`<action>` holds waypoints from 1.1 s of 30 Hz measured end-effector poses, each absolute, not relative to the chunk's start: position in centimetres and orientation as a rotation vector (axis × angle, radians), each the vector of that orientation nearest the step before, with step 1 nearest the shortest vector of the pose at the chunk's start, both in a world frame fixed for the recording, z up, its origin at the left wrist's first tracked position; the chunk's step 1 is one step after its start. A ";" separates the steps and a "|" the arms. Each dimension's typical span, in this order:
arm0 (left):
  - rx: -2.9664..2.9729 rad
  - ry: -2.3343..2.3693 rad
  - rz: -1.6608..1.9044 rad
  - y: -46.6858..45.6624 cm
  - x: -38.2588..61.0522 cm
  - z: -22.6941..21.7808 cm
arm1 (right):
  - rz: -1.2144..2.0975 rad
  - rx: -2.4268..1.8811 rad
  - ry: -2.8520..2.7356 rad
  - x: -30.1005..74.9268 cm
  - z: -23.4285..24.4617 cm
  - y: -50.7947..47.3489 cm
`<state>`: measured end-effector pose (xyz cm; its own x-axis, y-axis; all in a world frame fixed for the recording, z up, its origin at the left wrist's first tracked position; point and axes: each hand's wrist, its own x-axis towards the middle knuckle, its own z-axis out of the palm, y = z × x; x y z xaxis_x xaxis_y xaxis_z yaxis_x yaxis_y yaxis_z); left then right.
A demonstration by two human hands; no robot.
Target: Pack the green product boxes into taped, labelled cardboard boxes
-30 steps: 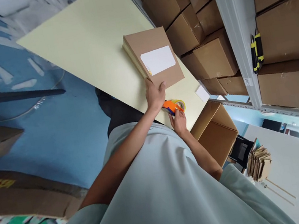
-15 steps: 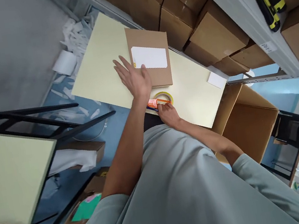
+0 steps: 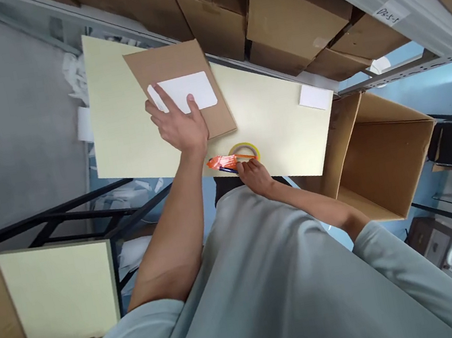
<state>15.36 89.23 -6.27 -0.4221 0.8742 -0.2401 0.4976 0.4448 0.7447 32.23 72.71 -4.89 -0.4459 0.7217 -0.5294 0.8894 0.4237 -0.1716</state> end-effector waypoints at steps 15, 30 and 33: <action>1.401 1.822 0.621 89.0 13.5 -5.3 | -0.498 1.609 2.304 49.4 -1.4 75.1; 1.876 1.510 0.383 89.3 10.2 -2.7 | -0.736 1.576 2.452 41.6 -4.5 73.8; 1.854 1.555 0.497 88.7 15.0 -1.7 | -0.748 1.599 2.400 41.0 -4.3 73.0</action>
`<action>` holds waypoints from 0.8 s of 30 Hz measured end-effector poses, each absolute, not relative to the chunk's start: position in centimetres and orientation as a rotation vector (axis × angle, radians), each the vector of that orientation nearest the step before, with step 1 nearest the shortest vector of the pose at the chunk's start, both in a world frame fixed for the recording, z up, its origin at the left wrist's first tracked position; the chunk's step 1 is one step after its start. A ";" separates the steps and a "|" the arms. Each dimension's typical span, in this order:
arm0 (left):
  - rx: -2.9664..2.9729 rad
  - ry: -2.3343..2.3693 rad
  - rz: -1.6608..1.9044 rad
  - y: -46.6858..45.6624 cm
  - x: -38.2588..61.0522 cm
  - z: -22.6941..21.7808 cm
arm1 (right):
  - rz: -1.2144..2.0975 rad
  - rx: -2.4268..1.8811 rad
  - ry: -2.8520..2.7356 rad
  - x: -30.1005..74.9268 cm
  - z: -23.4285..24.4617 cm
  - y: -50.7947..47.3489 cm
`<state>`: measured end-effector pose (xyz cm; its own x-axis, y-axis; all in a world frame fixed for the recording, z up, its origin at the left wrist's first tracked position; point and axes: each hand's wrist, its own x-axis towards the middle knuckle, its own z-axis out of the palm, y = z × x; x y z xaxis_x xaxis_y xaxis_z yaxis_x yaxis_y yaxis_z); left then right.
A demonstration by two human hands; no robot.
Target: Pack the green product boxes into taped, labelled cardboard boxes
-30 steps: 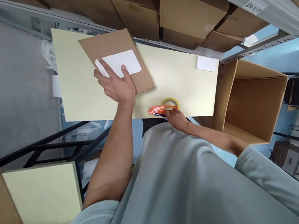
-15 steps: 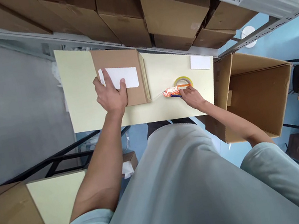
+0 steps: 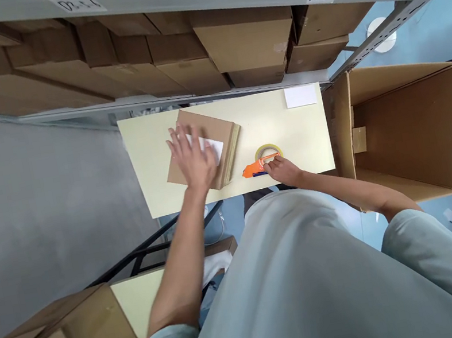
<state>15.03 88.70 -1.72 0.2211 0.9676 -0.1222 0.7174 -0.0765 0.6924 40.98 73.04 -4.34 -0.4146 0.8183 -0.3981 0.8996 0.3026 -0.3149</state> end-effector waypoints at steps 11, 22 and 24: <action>1.814 1.571 0.635 87.4 24.2 -5.0 | -0.716 1.562 2.390 39.9 -3.0 71.8; 2.068 1.271 0.703 84.3 17.2 -9.4 | -0.629 1.193 2.408 34.3 -0.9 73.3; 2.076 1.267 0.714 84.1 17.1 -9.4 | -0.648 1.213 2.381 36.5 -0.4 73.0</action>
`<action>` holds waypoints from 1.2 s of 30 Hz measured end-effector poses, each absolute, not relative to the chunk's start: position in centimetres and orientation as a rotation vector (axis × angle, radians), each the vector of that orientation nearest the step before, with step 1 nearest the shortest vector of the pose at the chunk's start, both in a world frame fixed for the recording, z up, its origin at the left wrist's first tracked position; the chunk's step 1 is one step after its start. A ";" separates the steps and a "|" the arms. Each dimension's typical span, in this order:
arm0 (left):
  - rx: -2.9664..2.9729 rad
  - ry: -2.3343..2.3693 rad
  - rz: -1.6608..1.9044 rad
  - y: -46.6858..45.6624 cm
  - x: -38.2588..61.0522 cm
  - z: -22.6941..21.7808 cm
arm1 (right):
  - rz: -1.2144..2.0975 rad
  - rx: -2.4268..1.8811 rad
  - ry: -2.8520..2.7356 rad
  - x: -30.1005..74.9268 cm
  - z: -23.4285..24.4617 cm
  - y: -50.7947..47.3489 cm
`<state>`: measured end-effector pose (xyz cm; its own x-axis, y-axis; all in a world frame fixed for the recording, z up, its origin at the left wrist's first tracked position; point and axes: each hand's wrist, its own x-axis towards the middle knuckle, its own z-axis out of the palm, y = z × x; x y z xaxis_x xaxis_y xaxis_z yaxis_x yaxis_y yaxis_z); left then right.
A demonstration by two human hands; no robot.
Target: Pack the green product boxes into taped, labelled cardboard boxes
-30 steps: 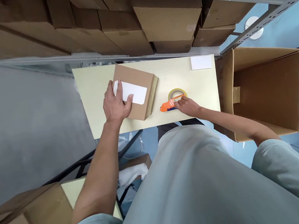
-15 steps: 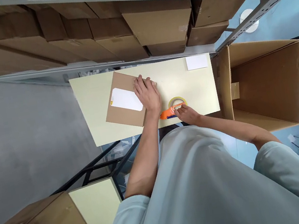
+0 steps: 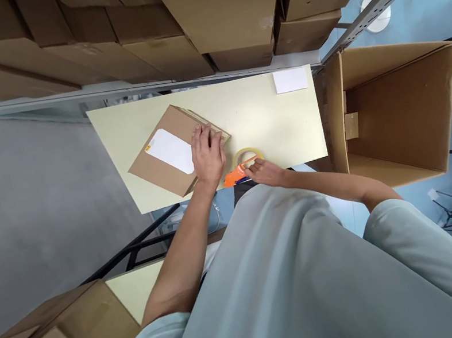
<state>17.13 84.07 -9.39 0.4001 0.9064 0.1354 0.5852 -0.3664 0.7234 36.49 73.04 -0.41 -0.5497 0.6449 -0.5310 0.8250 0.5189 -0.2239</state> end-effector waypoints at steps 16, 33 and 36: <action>2.079 1.069 0.627 81.3 17.6 -8.4 | -0.431 1.380 2.085 48.6 2.1 78.6; 1.900 1.483 0.607 78.5 13.5 -4.0 | -0.527 1.162 2.292 39.6 -0.5 73.7; 1.801 1.493 0.703 81.5 17.1 -5.6 | -0.567 1.195 2.265 40.1 -0.2 73.7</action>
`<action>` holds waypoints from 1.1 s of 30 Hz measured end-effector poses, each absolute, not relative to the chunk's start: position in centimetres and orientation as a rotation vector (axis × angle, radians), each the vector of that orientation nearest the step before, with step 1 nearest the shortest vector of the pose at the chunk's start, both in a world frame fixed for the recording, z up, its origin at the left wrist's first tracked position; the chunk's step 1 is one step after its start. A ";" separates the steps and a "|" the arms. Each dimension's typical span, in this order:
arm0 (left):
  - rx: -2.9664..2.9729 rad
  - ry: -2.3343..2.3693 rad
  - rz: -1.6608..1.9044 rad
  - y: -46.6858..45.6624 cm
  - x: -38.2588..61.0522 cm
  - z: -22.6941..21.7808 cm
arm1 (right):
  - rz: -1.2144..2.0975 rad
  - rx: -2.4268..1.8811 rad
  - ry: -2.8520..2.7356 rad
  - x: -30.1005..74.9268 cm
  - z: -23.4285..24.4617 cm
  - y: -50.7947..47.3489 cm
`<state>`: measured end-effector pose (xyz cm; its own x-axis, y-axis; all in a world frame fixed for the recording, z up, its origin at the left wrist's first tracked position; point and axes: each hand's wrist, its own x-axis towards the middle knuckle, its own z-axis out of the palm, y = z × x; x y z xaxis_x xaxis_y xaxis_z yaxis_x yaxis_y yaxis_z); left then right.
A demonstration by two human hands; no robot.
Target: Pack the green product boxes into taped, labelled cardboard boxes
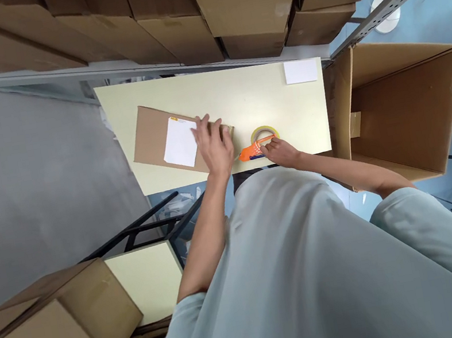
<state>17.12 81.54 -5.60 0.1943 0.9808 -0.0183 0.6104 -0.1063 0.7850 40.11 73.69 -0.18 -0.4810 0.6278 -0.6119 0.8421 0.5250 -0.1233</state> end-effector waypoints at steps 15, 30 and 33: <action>1.947 1.254 0.651 80.3 16.9 -8.2 | -0.656 1.217 2.226 43.9 1.1 72.4; 2.035 1.129 0.605 79.3 17.0 -8.7 | -0.441 1.482 2.138 44.8 2.2 82.9; 1.994 1.145 0.637 79.4 17.3 -8.8 | -0.439 1.445 2.136 43.0 1.8 83.6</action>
<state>17.33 79.35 -8.81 0.4791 0.8760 0.0562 0.5099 -0.3299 0.7945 43.02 83.57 1.85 -0.2961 0.7573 -0.5821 0.9254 0.3785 0.0217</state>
